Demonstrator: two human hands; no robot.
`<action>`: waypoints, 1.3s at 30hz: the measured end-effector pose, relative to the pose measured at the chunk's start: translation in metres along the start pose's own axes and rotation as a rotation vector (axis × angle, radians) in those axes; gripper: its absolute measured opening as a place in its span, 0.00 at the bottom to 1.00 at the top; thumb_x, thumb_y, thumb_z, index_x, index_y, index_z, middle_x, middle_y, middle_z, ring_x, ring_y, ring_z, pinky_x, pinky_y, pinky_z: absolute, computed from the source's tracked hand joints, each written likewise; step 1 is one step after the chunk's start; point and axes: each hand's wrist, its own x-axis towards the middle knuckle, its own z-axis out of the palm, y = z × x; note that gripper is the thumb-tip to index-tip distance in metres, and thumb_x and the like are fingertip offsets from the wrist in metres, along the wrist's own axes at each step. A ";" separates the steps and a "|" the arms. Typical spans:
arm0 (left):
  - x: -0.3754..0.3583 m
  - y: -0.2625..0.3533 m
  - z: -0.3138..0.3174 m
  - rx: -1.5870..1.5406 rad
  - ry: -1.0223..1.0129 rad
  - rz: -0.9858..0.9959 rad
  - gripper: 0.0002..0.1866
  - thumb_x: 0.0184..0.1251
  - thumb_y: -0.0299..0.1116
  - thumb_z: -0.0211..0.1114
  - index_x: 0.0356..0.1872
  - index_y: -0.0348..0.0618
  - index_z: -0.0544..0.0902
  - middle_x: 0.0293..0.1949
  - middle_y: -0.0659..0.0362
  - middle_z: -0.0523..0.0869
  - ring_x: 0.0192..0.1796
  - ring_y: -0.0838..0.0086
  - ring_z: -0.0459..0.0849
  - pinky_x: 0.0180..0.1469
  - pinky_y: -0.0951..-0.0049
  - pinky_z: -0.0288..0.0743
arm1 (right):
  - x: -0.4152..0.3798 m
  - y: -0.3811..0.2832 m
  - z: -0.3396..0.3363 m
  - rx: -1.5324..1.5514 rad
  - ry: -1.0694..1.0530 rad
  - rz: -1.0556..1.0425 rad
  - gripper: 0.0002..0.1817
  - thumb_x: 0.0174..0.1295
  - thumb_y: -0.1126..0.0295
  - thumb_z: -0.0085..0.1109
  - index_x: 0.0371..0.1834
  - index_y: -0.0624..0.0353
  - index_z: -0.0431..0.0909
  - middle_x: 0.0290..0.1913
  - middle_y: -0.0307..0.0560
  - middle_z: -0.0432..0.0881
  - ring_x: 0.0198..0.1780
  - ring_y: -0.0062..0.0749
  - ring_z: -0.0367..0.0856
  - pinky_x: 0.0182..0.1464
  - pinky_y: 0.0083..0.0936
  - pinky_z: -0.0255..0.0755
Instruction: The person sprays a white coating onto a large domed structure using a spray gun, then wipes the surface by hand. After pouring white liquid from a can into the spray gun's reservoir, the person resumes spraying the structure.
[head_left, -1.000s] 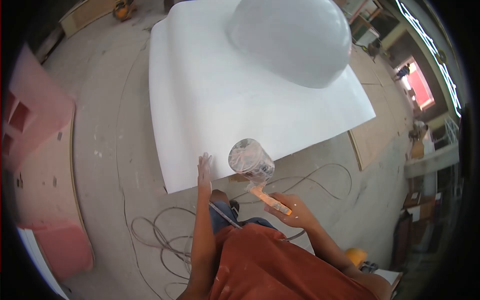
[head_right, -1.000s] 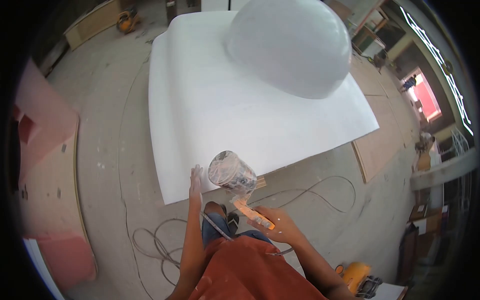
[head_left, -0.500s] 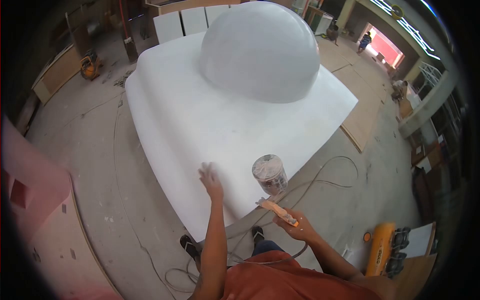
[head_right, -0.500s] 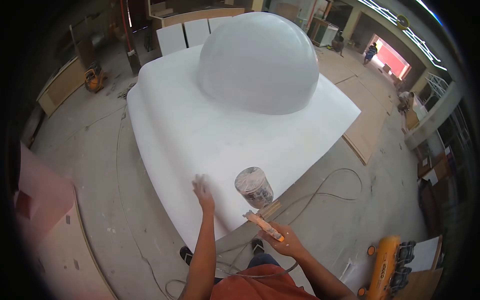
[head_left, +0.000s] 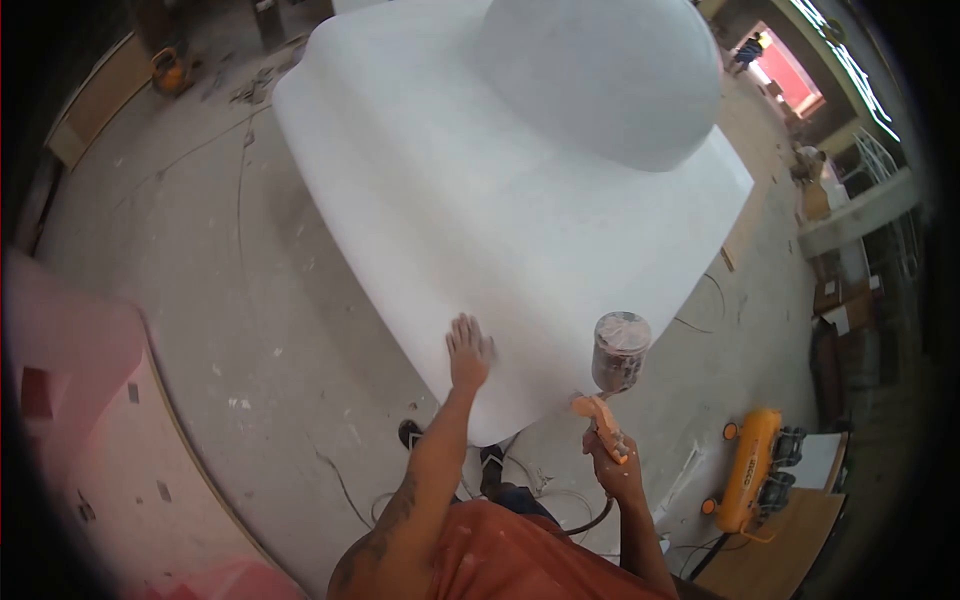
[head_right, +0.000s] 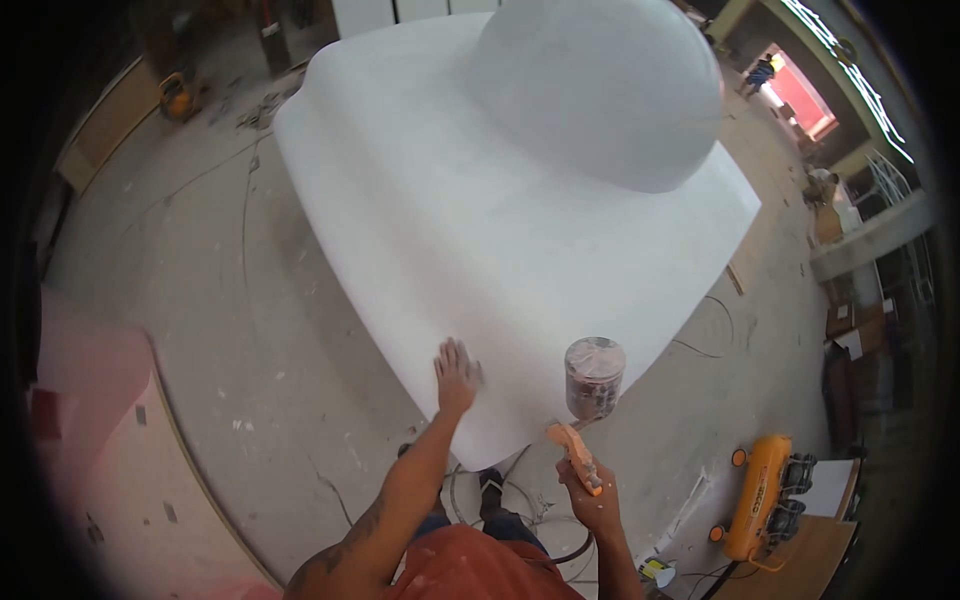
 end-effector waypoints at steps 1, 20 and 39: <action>-0.042 0.009 -0.001 0.088 -0.049 0.026 0.36 0.81 0.51 0.50 0.83 0.44 0.58 0.84 0.47 0.53 0.85 0.46 0.49 0.81 0.37 0.45 | 0.006 -0.002 0.001 -0.022 0.000 0.042 0.10 0.70 0.69 0.67 0.42 0.67 0.82 0.30 0.44 0.84 0.32 0.26 0.80 0.38 0.26 0.74; 0.310 -0.154 -0.107 -0.074 0.113 -0.258 0.34 0.84 0.51 0.46 0.83 0.45 0.58 0.86 0.56 0.51 0.85 0.47 0.48 0.83 0.39 0.38 | 0.124 -0.109 0.137 0.039 0.106 0.062 0.02 0.67 0.77 0.60 0.36 0.64 0.80 0.27 0.40 0.80 0.27 0.25 0.76 0.32 0.25 0.69; 0.342 -0.185 -0.131 -0.203 -0.031 0.216 0.35 0.78 0.48 0.55 0.79 0.40 0.65 0.82 0.44 0.58 0.84 0.47 0.54 0.82 0.41 0.46 | 0.275 -0.203 0.254 -0.005 0.133 0.153 0.05 0.66 0.75 0.66 0.38 0.65 0.80 0.27 0.47 0.82 0.28 0.31 0.79 0.34 0.29 0.73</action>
